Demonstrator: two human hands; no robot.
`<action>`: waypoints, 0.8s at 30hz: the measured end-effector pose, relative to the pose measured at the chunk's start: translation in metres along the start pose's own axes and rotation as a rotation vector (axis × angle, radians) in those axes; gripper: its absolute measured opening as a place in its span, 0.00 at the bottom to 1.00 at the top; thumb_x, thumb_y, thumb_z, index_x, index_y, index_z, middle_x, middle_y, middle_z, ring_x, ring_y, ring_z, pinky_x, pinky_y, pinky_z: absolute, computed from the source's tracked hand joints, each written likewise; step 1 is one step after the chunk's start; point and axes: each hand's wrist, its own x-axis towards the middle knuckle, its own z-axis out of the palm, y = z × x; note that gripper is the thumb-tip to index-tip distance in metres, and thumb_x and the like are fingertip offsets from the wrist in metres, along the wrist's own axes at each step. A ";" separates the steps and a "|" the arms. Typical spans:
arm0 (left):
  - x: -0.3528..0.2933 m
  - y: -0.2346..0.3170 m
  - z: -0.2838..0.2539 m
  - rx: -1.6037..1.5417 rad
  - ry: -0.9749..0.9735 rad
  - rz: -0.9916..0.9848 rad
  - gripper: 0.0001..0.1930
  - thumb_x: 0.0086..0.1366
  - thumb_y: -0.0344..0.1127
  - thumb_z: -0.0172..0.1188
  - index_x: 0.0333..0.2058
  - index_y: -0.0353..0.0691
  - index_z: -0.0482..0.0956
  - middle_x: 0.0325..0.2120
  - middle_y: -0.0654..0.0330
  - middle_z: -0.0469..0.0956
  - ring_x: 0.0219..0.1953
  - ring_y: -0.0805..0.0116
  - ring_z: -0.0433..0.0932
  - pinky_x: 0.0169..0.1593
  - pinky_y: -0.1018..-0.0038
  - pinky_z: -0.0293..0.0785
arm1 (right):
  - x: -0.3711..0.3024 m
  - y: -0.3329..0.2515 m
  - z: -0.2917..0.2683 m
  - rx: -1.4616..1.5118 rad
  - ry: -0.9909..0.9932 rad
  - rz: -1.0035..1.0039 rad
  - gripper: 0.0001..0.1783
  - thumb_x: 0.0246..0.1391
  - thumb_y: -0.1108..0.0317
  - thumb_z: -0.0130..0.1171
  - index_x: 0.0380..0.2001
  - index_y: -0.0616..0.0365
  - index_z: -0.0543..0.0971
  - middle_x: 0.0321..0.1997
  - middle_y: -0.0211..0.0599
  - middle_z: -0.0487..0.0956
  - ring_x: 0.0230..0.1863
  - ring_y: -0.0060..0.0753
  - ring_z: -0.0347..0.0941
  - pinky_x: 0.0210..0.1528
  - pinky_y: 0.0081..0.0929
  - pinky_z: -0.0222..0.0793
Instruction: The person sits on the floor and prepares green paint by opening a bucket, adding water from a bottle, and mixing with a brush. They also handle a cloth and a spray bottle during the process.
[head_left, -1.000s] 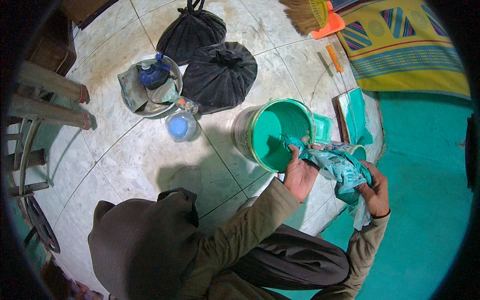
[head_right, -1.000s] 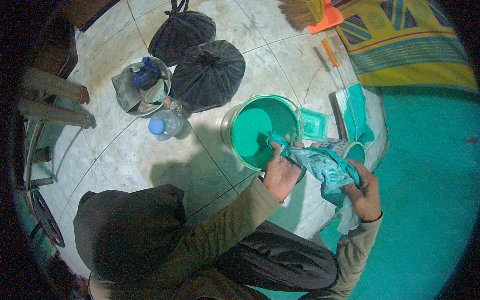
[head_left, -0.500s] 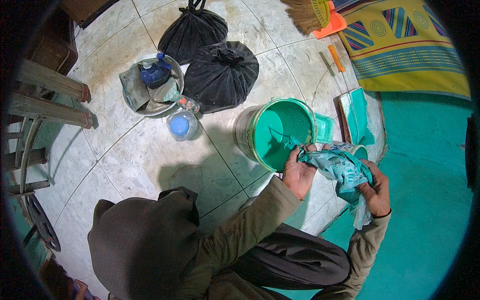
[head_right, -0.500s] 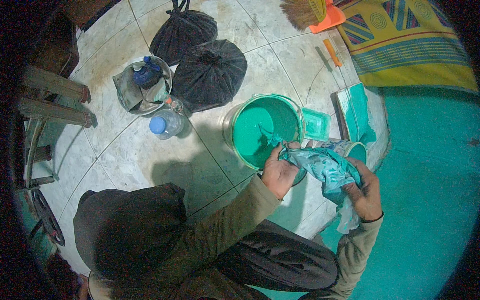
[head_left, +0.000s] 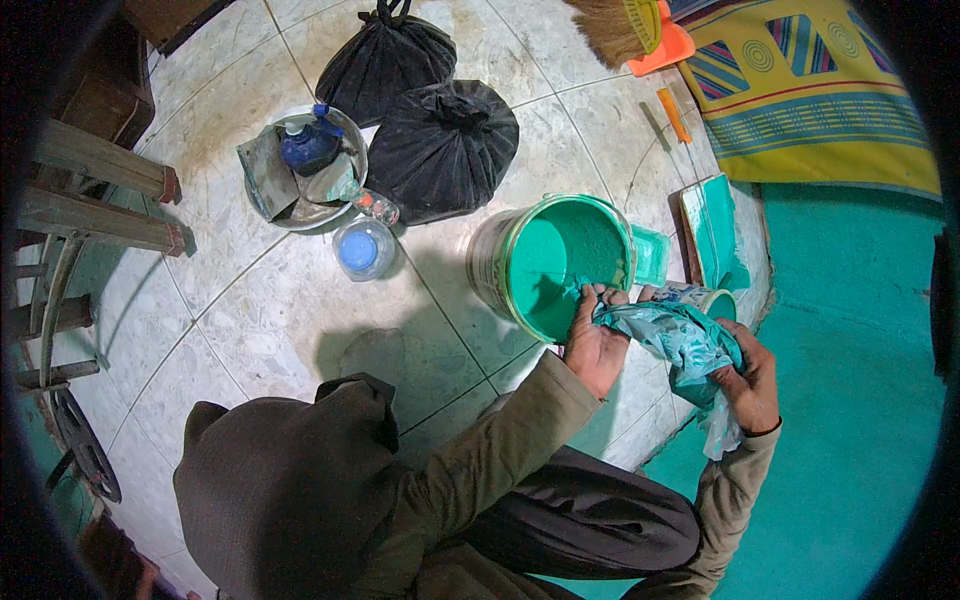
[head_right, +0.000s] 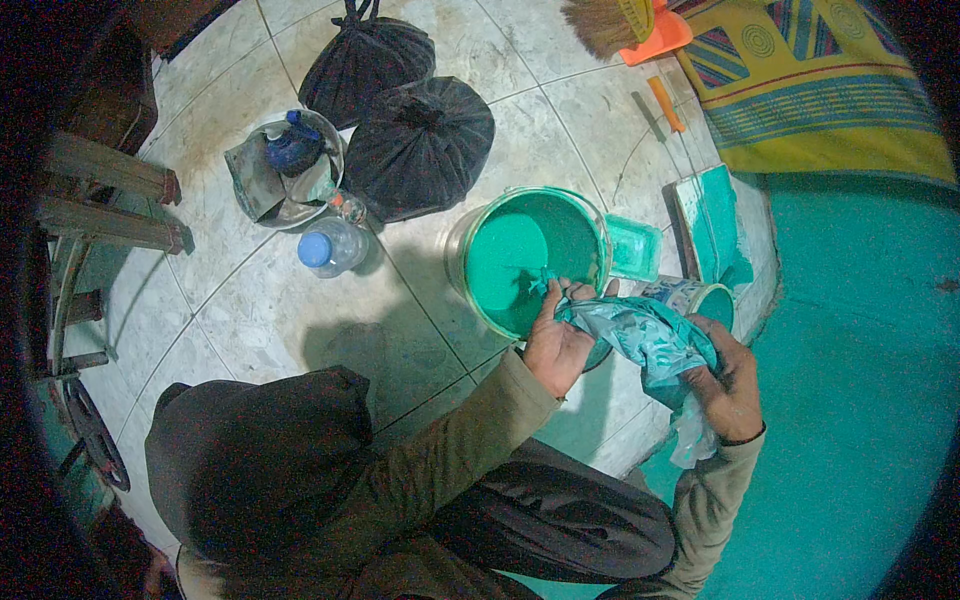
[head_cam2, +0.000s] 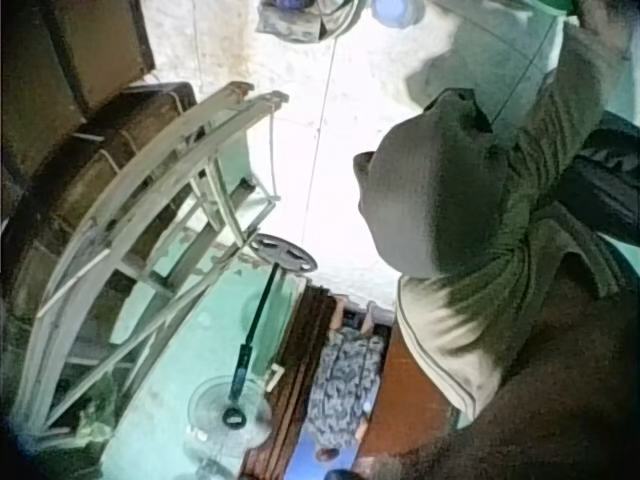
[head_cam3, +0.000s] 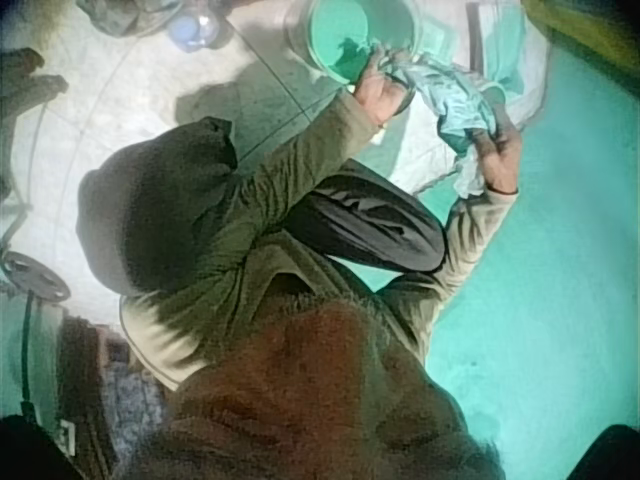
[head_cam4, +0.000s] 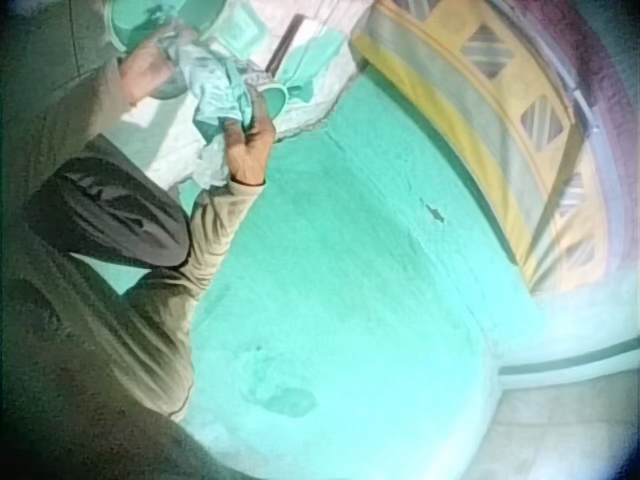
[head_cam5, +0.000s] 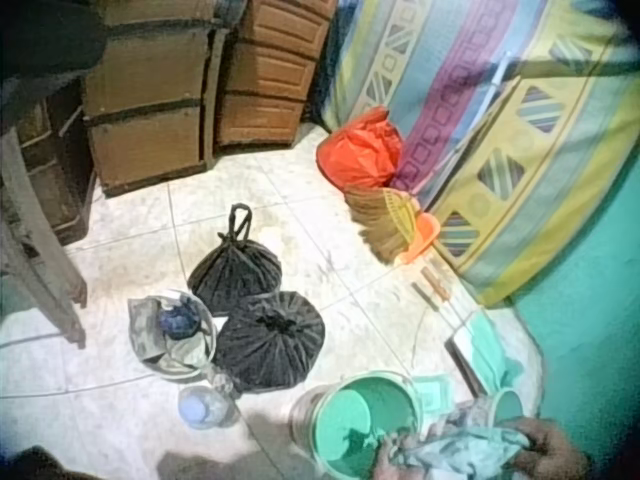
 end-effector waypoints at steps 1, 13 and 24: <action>0.002 0.002 -0.006 0.009 -0.046 -0.012 0.09 0.67 0.41 0.51 0.34 0.42 0.71 0.31 0.59 0.71 0.54 0.51 0.68 0.63 0.51 0.58 | 0.000 0.000 0.000 -0.010 -0.002 0.007 0.28 0.47 0.58 0.64 0.47 0.67 0.73 0.42 0.34 0.76 0.44 0.26 0.69 0.50 0.24 0.63; 0.007 0.009 -0.012 -0.165 -0.029 -0.112 0.05 0.66 0.34 0.51 0.32 0.41 0.68 0.29 0.59 0.68 0.54 0.52 0.67 0.61 0.57 0.59 | 0.001 0.001 0.000 -0.032 0.003 -0.012 0.30 0.46 0.60 0.64 0.49 0.67 0.72 0.44 0.35 0.76 0.45 0.27 0.69 0.52 0.25 0.62; -0.001 0.004 0.016 -0.100 0.126 -0.004 0.07 0.64 0.32 0.52 0.27 0.39 0.68 0.23 0.60 0.67 0.31 0.67 0.71 0.64 0.52 0.61 | 0.000 0.005 0.005 -0.068 0.028 -0.050 0.27 0.47 0.60 0.60 0.49 0.66 0.72 0.39 0.39 0.78 0.42 0.29 0.72 0.48 0.27 0.66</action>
